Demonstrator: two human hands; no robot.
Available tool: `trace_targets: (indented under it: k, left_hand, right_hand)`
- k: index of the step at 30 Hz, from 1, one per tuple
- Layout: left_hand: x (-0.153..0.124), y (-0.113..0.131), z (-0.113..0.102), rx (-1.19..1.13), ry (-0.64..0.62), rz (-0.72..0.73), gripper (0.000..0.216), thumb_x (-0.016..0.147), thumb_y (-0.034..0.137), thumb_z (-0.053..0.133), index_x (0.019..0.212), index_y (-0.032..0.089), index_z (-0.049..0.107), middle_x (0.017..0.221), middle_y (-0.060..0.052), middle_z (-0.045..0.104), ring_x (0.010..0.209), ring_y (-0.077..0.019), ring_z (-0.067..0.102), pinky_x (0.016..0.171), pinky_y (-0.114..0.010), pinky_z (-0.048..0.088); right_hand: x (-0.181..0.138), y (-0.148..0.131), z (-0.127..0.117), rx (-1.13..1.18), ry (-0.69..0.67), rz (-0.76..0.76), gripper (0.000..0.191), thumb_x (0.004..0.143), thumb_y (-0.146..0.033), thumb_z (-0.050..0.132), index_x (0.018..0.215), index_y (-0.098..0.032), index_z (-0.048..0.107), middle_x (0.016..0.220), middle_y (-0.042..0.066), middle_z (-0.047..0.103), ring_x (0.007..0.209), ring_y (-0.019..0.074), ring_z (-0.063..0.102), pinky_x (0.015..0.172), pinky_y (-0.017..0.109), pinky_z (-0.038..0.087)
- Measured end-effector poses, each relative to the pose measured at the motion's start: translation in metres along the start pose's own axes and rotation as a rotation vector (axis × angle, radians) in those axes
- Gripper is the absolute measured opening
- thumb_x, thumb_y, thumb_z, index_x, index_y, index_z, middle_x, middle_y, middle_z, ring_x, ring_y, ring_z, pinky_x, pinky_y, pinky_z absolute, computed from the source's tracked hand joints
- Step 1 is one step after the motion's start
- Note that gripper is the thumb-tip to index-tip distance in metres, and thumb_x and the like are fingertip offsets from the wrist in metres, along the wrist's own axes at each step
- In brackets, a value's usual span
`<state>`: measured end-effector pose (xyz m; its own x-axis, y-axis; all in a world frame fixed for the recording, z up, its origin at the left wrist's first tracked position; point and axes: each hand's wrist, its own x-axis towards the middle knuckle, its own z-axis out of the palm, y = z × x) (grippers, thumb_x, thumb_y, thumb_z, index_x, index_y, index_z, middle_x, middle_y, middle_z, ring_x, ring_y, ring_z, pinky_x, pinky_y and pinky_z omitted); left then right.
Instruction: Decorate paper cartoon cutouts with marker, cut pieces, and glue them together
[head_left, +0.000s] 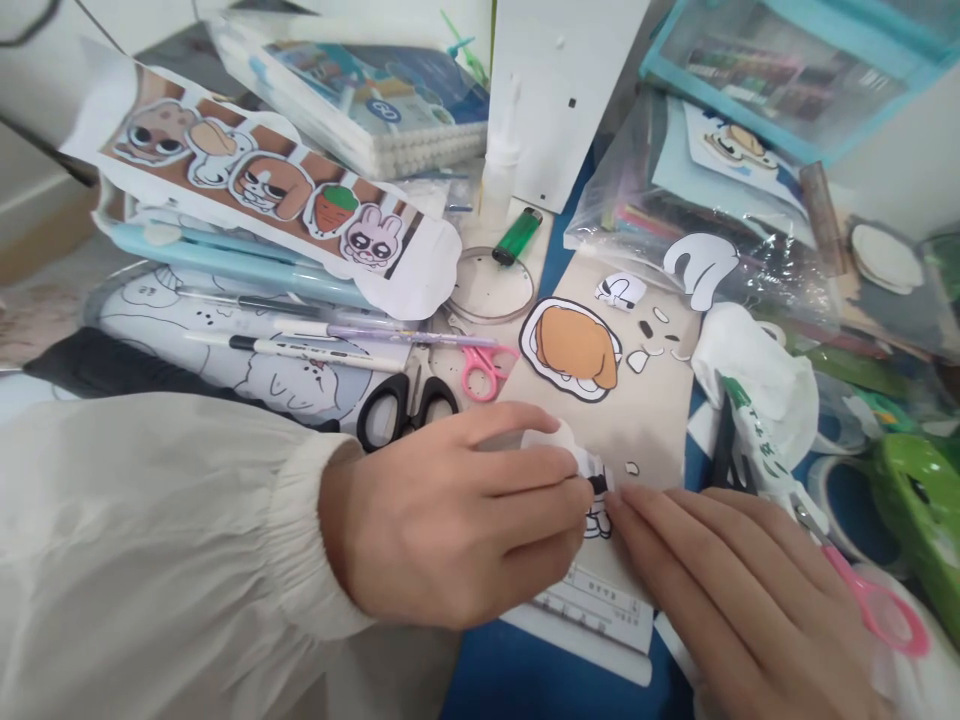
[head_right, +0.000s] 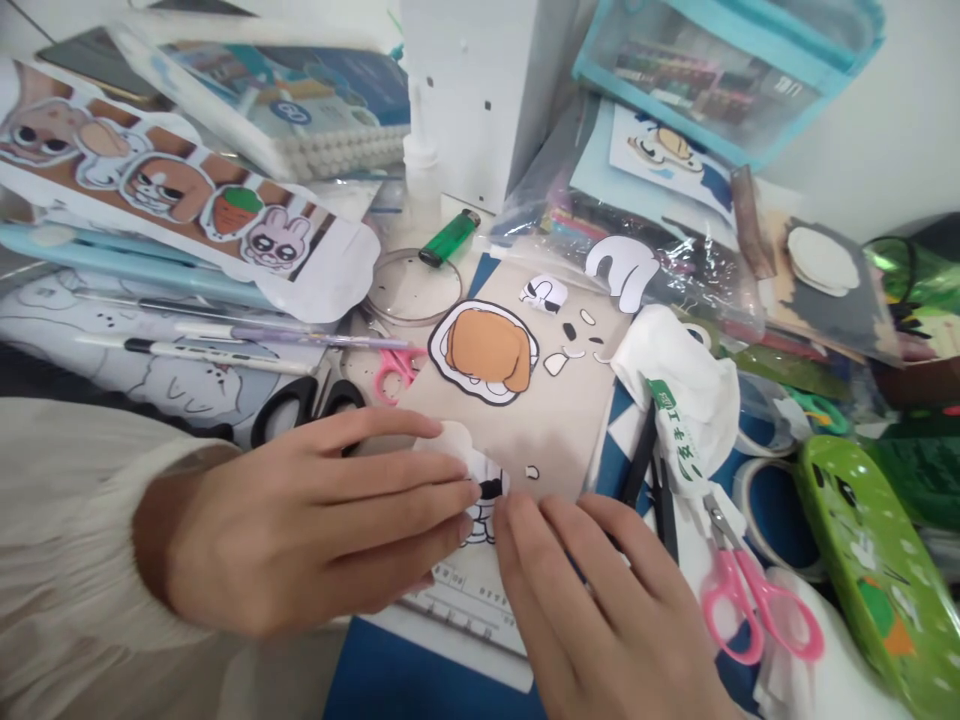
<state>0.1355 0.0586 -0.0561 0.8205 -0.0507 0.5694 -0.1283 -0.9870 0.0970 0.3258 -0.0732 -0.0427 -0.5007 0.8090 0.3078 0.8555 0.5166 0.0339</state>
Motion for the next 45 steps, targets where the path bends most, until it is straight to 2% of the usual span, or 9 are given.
trace_targets:
  k: [5, 10, 13, 16, 23, 27, 31, 37, 45]
  left_hand:
    - [-0.001, 0.002, 0.000, 0.031, 0.004, -0.004, 0.016, 0.091, 0.012, 0.056, 0.089, 0.011, 0.071, 0.093, -0.003, 0.074, 0.082, -0.0153, 0.067, 0.093, -0.041, 0.051]
    - [-0.001, 0.002, -0.001, 0.008, -0.013, -0.020, 0.020, 0.092, 0.013, 0.052, 0.088, 0.014, 0.071, 0.090, -0.004, 0.073, 0.083, -0.0171, 0.067, 0.091, -0.039, 0.052]
    - [-0.002, 0.002, -0.001, 0.006, -0.030, -0.044, 0.021, 0.093, 0.013, 0.051, 0.085, 0.015, 0.071, 0.088, -0.004, 0.072, 0.083, -0.0168, 0.066, 0.092, -0.038, 0.052]
    - [-0.003, 0.002, -0.002, 0.001, -0.039, -0.049, 0.023, 0.093, 0.013, 0.049, 0.086, 0.015, 0.071, 0.088, -0.004, 0.072, 0.081, -0.0166, 0.065, 0.092, -0.038, 0.051]
    - [-0.003, 0.002, -0.002, 0.013, -0.042, -0.045, 0.026, 0.094, 0.011, 0.046, 0.088, 0.016, 0.071, 0.089, -0.004, 0.073, 0.081, -0.0155, 0.065, 0.092, -0.037, 0.052]
    - [-0.003, 0.003, -0.002, -0.023, -0.010, -0.056, 0.026, 0.092, 0.010, 0.048, 0.083, 0.015, 0.071, 0.087, -0.005, 0.073, 0.083, -0.0165, 0.066, 0.090, -0.037, 0.054]
    - [-0.003, 0.004, -0.002, -0.023, 0.020, -0.074, 0.024, 0.091, 0.010, 0.051, 0.078, 0.018, 0.071, 0.084, -0.003, 0.073, 0.082, -0.0157, 0.066, 0.091, -0.036, 0.054]
    - [-0.003, 0.004, -0.002, -0.057, 0.008, -0.102, 0.026, 0.091, 0.010, 0.052, 0.074, 0.018, 0.069, 0.085, -0.002, 0.073, 0.082, -0.0145, 0.065, 0.092, -0.033, 0.052]
    - [-0.002, 0.004, -0.002, -0.081, 0.019, -0.112, 0.021, 0.088, 0.007, 0.055, 0.078, 0.017, 0.070, 0.086, -0.001, 0.074, 0.077, -0.0137, 0.065, 0.090, -0.033, 0.053]
  right_hand:
    - [0.003, -0.001, -0.005, -0.012, -0.002, -0.064, 0.024, 0.082, 0.009, 0.046, 0.100, 0.003, 0.061, 0.107, 0.023, 0.060, 0.093, 0.0336, 0.055, 0.076, 0.050, 0.043]
    - [0.005, 0.001, -0.005, -0.040, 0.011, -0.079, 0.021, 0.085, 0.006, 0.047, 0.100, 0.001, 0.062, 0.108, 0.021, 0.059, 0.093, 0.0316, 0.056, 0.078, 0.049, 0.043]
    - [0.003, 0.004, 0.000, -0.037, 0.063, 0.009, 0.016, 0.084, 0.001, 0.058, 0.099, -0.002, 0.063, 0.106, 0.020, 0.061, 0.092, 0.0294, 0.057, 0.075, 0.045, 0.044]
    - [0.000, 0.003, 0.005, -0.054, 0.124, 0.175, 0.017, 0.077, -0.004, 0.071, 0.093, -0.007, 0.065, 0.103, 0.018, 0.062, 0.089, 0.0271, 0.057, 0.075, 0.041, 0.045]
    - [0.008, -0.010, 0.005, 0.240, 0.129, 0.518, 0.016, 0.090, -0.013, 0.051, 0.096, -0.018, 0.065, 0.116, 0.009, 0.056, 0.098, 0.0228, 0.052, 0.080, 0.038, 0.042]
    - [0.015, -0.013, 0.005, 0.280, 0.117, 0.663, 0.007, 0.088, -0.022, 0.057, 0.086, -0.023, 0.065, 0.116, 0.005, 0.057, 0.103, 0.0243, 0.051, 0.083, 0.039, 0.042]
    - [0.017, -0.011, 0.008, 0.285, 0.122, 0.723, 0.007, 0.085, -0.026, 0.063, 0.078, -0.025, 0.063, 0.115, 0.003, 0.058, 0.099, 0.0234, 0.051, 0.081, 0.039, 0.043]
    - [0.013, -0.012, 0.007, 0.391, 0.112, 0.761, 0.006, 0.084, -0.024, 0.062, 0.079, -0.026, 0.061, 0.118, 0.004, 0.055, 0.107, 0.0252, 0.052, 0.084, 0.042, 0.041]
    - [0.011, -0.012, 0.011, 0.353, 0.126, 0.761, 0.007, 0.083, -0.024, 0.062, 0.076, -0.025, 0.060, 0.114, 0.006, 0.055, 0.109, 0.0269, 0.049, 0.084, 0.043, 0.041]
